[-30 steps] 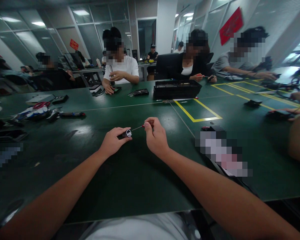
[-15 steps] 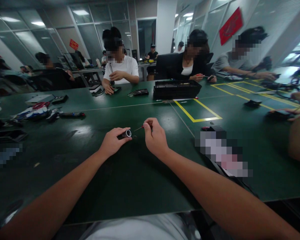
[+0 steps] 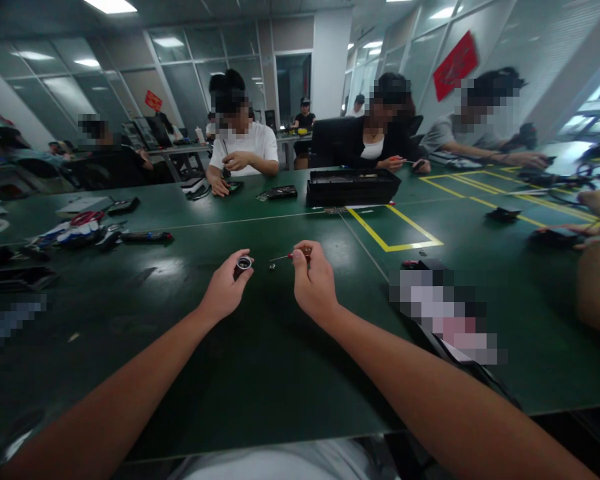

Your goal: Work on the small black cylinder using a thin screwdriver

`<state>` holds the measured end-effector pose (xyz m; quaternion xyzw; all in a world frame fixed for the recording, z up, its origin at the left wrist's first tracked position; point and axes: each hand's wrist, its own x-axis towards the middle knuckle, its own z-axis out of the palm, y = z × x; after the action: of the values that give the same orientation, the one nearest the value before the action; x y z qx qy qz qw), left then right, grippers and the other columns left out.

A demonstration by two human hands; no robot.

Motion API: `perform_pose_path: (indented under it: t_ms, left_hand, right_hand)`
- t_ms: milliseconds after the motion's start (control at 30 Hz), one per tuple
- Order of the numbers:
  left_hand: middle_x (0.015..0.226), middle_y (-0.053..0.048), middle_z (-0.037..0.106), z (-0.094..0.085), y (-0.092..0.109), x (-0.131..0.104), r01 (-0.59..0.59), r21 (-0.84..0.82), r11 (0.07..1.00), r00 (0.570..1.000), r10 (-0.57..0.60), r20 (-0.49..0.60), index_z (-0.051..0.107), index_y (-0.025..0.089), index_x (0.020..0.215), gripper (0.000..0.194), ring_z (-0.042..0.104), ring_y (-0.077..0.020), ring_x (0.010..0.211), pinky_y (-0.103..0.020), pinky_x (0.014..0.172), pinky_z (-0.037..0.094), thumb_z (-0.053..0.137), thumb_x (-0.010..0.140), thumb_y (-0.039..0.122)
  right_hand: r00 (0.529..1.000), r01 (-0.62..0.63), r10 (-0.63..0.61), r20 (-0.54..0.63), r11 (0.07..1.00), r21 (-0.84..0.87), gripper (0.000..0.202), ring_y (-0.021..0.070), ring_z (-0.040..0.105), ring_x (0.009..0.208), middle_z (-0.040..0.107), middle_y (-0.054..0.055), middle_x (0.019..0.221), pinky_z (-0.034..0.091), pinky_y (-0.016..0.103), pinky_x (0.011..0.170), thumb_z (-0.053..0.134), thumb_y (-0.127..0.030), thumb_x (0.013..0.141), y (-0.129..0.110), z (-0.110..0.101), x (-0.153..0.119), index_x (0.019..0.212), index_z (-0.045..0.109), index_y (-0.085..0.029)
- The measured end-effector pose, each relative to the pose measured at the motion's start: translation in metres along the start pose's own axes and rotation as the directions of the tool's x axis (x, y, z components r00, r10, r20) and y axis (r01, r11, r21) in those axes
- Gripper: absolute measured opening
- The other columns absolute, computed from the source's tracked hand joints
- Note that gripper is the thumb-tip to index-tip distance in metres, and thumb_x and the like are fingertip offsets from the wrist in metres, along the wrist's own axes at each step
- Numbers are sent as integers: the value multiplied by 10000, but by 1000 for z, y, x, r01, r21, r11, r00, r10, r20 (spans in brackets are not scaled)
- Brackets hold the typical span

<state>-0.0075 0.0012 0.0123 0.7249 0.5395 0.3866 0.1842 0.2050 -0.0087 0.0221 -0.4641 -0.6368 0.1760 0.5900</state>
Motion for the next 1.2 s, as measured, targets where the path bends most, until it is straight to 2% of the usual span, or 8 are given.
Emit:
perform_pose_path:
  t_ms: [167,333,567,767,933,1033,1100,1200]
  left_hand:
    - [1135,-111,667,4,5,7,94,80,992,995,-97,38,554,195,1249,371,650,-249,988,-392,846,534,619,914,342]
    - [864,-69,695,12,9,23,10,239,971,978,-59,201,659,203,880,187,648,-230,781,-331,667,492,682,860,387]
    - [977,-118,716,27,9,49,2,419,908,958,-122,259,687,212,1110,276,669,-284,857,-360,691,501,631,878,351]
    - [973,-90,733,33,-1,63,-33,338,941,941,-85,328,758,224,912,165,672,-271,923,-372,809,512,625,860,305]
    - [915,-90,735,7,-16,63,95,213,973,941,-157,301,734,186,1005,251,679,-201,705,-303,627,510,554,895,322]
    - [960,-94,726,-23,-24,54,306,-10,952,922,-294,252,708,180,1087,284,628,-151,622,-250,511,443,551,879,295]
    - [1007,-87,708,-47,-28,43,451,-268,851,887,-394,241,711,195,1100,280,588,-121,626,-224,499,417,584,859,262]
    - [913,-66,655,-86,-35,19,563,-557,610,816,-518,257,702,172,1083,256,546,-110,612,-214,491,418,586,856,194]
  right_hand:
    - [999,-15,16,-30,1000,25,167,201,623,792,653,26,865,471,364,732,450,-368,1003,2,0,1,1052,554,-247]
    - [999,-23,25,-32,998,59,159,201,631,807,666,33,895,480,369,752,454,-358,999,2,0,2,1060,546,-245]
    - [1000,-25,25,-11,997,68,168,204,631,799,673,34,895,473,359,737,449,-370,1000,2,0,2,1056,552,-249]
    - [1000,-14,14,4,999,46,163,203,625,785,667,29,876,466,351,722,457,-362,998,1,0,1,1043,561,-245]
    - [999,-14,12,36,999,52,162,197,623,793,652,25,876,470,347,732,449,-366,1010,2,-1,0,1045,553,-248]
    - [998,-19,16,60,999,44,172,196,617,788,642,24,859,466,346,725,443,-370,1014,3,-1,0,1049,554,-244]
    - [997,-24,21,70,999,38,180,196,615,786,638,22,850,462,345,722,442,-375,1014,4,-1,0,1051,557,-242]
    - [997,-36,33,75,999,40,185,193,612,782,636,22,847,460,341,720,441,-374,1011,4,0,0,1052,555,-234]
